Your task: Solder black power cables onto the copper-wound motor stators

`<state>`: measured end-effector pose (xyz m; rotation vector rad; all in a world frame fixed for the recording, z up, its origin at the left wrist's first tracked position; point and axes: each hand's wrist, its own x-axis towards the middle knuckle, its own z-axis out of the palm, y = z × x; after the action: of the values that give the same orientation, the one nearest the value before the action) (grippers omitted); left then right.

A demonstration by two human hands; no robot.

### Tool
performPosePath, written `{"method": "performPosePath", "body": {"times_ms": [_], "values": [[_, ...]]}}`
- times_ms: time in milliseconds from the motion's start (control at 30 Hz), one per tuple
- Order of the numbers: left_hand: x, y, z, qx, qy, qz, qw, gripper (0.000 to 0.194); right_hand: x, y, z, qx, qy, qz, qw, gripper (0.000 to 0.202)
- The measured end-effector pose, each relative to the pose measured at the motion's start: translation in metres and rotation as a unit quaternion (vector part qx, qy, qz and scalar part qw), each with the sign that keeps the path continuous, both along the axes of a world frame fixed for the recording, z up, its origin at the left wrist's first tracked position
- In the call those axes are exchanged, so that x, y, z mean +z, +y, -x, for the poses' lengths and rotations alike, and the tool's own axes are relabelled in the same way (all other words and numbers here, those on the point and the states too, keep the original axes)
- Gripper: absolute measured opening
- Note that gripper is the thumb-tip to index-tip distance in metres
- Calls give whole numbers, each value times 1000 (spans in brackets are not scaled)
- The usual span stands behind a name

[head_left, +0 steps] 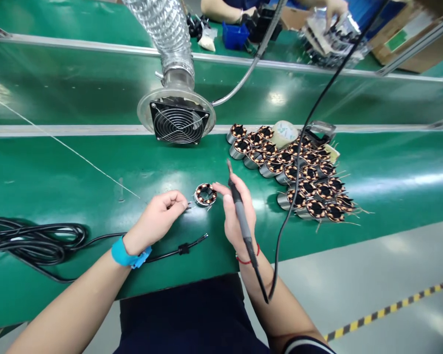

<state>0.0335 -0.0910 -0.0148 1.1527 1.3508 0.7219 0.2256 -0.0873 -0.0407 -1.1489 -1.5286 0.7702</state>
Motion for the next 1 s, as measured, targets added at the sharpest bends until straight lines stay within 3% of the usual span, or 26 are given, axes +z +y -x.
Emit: {"method": "performPosePath", "body": {"times_ms": [67,267,533,1000], "values": [[-3,1,0,9,10,-10,1000,20,0,-6,-1,-12,14,-34,999,44],[-6,6,0,29,26,-28,999,18,-2,-18,-6,-21,1,-150,988,27],[-2,7,-2,33,38,-6,999,15,-10,-21,-7,-6,38,-156,987,22],[2,7,-3,37,45,4,998,15,-3,-20,-5,8,20,-154,988,22]]}}
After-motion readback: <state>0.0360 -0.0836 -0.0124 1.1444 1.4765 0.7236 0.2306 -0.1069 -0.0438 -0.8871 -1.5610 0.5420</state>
